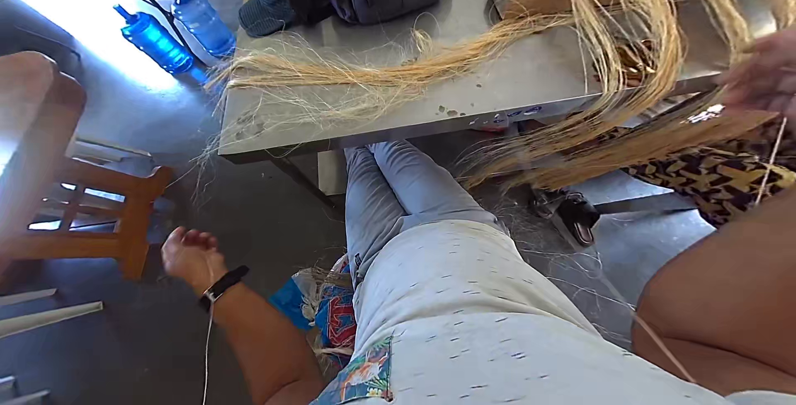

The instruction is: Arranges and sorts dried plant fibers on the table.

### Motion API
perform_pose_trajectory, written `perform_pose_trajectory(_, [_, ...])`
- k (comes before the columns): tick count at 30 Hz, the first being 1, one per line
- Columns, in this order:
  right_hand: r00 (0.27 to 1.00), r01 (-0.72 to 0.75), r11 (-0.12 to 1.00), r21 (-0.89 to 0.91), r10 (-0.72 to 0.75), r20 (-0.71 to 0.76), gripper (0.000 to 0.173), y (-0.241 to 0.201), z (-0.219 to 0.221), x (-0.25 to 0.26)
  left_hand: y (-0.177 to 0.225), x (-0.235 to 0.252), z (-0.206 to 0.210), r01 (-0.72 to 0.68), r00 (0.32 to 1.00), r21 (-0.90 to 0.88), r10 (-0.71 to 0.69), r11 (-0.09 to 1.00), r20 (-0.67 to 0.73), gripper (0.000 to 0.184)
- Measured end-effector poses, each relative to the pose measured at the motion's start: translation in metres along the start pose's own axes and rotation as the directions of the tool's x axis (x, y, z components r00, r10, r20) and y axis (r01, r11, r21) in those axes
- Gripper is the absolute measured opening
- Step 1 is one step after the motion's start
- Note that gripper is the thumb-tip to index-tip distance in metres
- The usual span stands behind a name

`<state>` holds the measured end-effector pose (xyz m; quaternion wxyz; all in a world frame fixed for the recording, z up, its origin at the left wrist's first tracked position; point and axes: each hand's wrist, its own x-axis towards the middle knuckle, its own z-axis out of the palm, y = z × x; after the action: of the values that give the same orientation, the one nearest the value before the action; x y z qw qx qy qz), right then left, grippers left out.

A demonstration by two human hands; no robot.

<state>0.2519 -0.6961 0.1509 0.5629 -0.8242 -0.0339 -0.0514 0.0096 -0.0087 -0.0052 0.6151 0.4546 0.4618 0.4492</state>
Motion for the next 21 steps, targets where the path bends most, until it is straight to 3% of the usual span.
perform_pose_trajectory(1, [0.998, 0.06, 0.997, -0.045, -0.061, -0.032, 0.023, -0.014, 0.029, 0.007, -0.005, -0.008, 0.013, 0.002, 0.997, 0.022, -0.004, 1.0, 0.08, 0.015])
perform_pose_trajectory(3, [0.971, 0.236, 0.961, -0.145, -0.229, 0.068, 0.027, -0.043, 0.077, 0.024, -0.008, -0.025, 0.041, -0.056, 0.951, 0.052, 0.037, 0.997, 0.308, 0.02])
perform_pose_trajectory(6, [0.841, 0.503, 0.842, -0.193, -0.427, 0.332, 0.032, -0.087, 0.163, 0.036, -0.003, -0.055, 0.081, -0.175, 0.758, 0.036, 0.111, 0.984, 0.643, 0.031])
perform_pose_trajectory(8, [0.71, 0.642, 0.753, -0.142, -0.514, 0.481, 0.029, -0.105, 0.224, 0.041, 0.007, -0.086, 0.104, -0.246, 0.558, 0.021, 0.124, 0.969, 0.82, 0.032])
perform_pose_trajectory(11, [0.519, 0.774, 0.632, -0.034, -0.602, 0.607, 0.03, -0.117, 0.311, 0.045, 0.026, -0.126, 0.126, -0.4, 0.172, 0.019, 0.054, 0.916, 0.984, 0.032])
perform_pose_trajectory(13, [0.459, 0.804, 0.594, -0.028, -0.59, 0.664, 0.039, -0.112, 0.359, 0.049, 0.032, -0.134, 0.135, -0.485, -0.09, -0.007, -0.042, 0.874, 0.995, 0.03])
perform_pose_trajectory(14, [0.471, 0.799, 0.596, -0.084, -0.532, 0.703, 0.048, -0.106, 0.377, 0.051, 0.033, -0.134, 0.137, -0.524, -0.16, -0.023, -0.072, 0.851, 0.984, 0.029])
perform_pose_trajectory(15, [0.501, 0.78, 0.603, -0.165, -0.445, 0.742, 0.058, -0.097, 0.39, 0.054, 0.036, -0.133, 0.139, -0.561, -0.173, -0.032, -0.08, 0.827, 0.982, 0.029])
perform_pose_trajectory(16, [0.532, 0.762, 0.603, -0.236, -0.376, 0.758, 0.064, -0.084, 0.401, 0.059, 0.039, -0.132, 0.14, -0.596, -0.131, -0.026, -0.066, 0.802, 0.989, 0.028])
perform_pose_trajectory(19, [0.589, 0.751, 0.598, -0.281, -0.415, 0.693, 0.057, -0.048, 0.411, 0.068, 0.052, -0.129, 0.142, -0.749, 0.153, 0.088, 0.042, 0.657, 0.987, 0.039])
perform_pose_trajectory(21, [0.591, 0.759, 0.616, -0.211, -0.516, 0.62, 0.044, -0.039, 0.41, 0.072, 0.057, -0.124, 0.145, -0.84, 0.281, 0.157, 0.167, 0.52, 0.945, 0.056])
